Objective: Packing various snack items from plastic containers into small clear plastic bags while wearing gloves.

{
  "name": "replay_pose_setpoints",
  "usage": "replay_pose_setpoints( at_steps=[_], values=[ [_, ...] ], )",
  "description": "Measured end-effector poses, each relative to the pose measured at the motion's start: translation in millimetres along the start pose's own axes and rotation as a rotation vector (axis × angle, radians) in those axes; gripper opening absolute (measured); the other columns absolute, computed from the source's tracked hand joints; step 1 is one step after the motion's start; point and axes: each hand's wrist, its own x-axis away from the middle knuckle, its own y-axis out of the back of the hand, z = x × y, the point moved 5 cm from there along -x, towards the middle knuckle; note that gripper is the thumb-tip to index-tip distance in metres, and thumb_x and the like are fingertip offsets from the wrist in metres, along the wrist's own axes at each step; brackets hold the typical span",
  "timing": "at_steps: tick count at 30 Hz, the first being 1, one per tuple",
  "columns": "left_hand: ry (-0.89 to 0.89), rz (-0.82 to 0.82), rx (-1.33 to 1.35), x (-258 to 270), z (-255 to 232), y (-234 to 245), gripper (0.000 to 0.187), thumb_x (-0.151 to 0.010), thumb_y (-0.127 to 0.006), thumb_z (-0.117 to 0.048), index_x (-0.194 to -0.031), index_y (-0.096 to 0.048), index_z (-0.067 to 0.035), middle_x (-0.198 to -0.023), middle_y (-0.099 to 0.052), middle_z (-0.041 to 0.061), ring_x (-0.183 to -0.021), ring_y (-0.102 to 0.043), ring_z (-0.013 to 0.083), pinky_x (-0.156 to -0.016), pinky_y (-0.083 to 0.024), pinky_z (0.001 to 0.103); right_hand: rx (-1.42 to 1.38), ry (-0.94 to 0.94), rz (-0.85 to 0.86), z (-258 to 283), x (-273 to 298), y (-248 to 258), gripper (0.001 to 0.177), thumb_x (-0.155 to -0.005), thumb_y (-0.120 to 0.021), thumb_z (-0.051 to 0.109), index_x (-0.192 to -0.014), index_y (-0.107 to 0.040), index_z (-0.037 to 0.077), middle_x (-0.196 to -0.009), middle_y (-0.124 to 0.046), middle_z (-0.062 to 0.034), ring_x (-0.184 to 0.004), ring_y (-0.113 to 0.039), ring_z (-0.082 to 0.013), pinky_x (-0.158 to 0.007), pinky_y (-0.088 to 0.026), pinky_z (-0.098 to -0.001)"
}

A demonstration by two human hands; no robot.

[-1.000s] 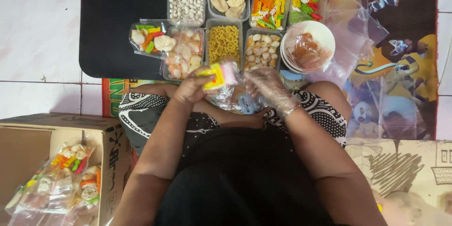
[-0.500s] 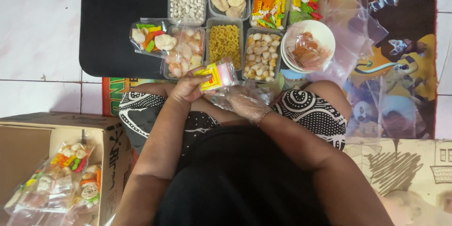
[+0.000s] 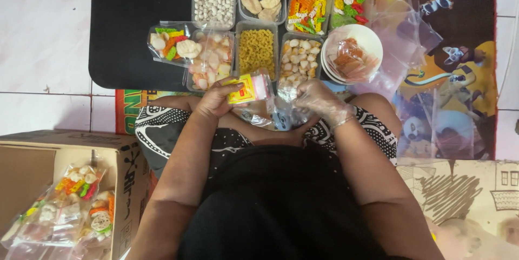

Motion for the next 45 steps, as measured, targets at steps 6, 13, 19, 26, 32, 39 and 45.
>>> replay_pose_setpoints(
  at_steps=[6, 13, 19, 26, 32, 39, 45],
  values=[
    [-0.026, -0.104, -0.142, 3, 1, -7, 0.036, -0.073, -0.084, 0.004, -0.103, -0.064, 0.008, -0.083, -0.069, 0.023, -0.068, -0.076, 0.0366, -0.057, -0.066, 0.049, 0.274, 0.041, 0.031, -14, 8, 4, 0.02, -0.069, -0.076, 0.023, -0.086, -0.076, 0.014, -0.079, -0.072, -0.0085, -0.078, -0.07, -0.0229, -0.071, -0.054, -0.0359],
    [0.05, -0.149, -0.593, -42, 39, 44, 0.052, -0.074, -0.087, -0.006, -0.121, -0.065, 0.005, -0.091, -0.068, 0.027, -0.072, -0.074, 0.0364, -0.057, -0.064, 0.05, 0.259, 0.014, 0.145, 23, 36, 11, 0.019, -0.069, -0.077, 0.025, -0.084, -0.079, 0.012, -0.076, -0.075, -0.0083, -0.073, -0.071, -0.0209, -0.07, -0.056, -0.0349],
    [-0.139, -0.061, -1.496, -28, 42, 26, 0.068, -0.073, -0.09, -0.05, -0.13, -0.071, -0.019, -0.117, -0.074, 0.014, -0.112, -0.07, 0.0349, -0.1, -0.056, 0.043, 0.526, -0.152, 0.112, 15, 20, 0, 0.041, -0.068, -0.085, 0.021, -0.109, -0.083, 0.027, -0.101, -0.081, -0.0055, -0.101, -0.076, -0.0312, -0.087, -0.061, -0.0428],
    [-0.8, -0.1, -1.652, 33, 32, -33, 0.035, -0.083, -0.078, -0.038, -0.11, -0.077, -0.015, -0.096, -0.073, 0.01, -0.098, -0.072, 0.0323, -0.09, -0.056, 0.043, -0.346, 0.144, 0.18, 28, 20, -2, 0.052, -0.076, -0.077, -0.012, -0.126, -0.069, -0.001, -0.09, -0.071, -0.0185, -0.072, -0.072, -0.026, -0.061, -0.067, -0.0386],
    [-0.347, 0.09, -0.962, 50, 52, -52, 0.031, -0.091, -0.078, -0.033, -0.112, -0.077, -0.01, -0.096, -0.078, 0.013, -0.093, -0.075, 0.0247, -0.081, -0.061, 0.037, -0.457, 0.244, 0.04, 44, 6, -31, 0.034, -0.081, -0.079, -0.008, -0.114, -0.07, -0.003, -0.095, -0.07, -0.0174, -0.076, -0.072, -0.0232, -0.061, -0.068, -0.0345],
    [-0.153, 0.155, -0.662, 16, 66, -10, 0.016, -0.094, -0.068, -0.004, -0.105, -0.073, 0.008, -0.08, -0.074, 0.019, -0.072, -0.076, 0.0218, -0.067, -0.066, 0.031, -0.389, 0.277, -0.083, 47, 5, -52, 0.023, -0.082, -0.077, -0.005, -0.104, -0.076, 0.0, -0.089, -0.073, -0.0184, -0.064, -0.072, -0.0179, -0.056, -0.067, -0.0265],
    [0.017, 0.117, -0.498, 44, 40, -47, 0.033, -0.099, -0.066, -0.017, -0.107, -0.069, 0.015, -0.081, -0.073, 0.026, -0.066, -0.076, 0.0202, -0.061, -0.067, 0.029, -0.267, 0.233, -0.14, 37, 4, -52, 0.018, -0.08, -0.078, 0.001, -0.097, -0.078, 0.004, -0.077, -0.072, -0.0138, -0.061, -0.07, -0.0145, -0.053, -0.064, -0.024]
  ],
)
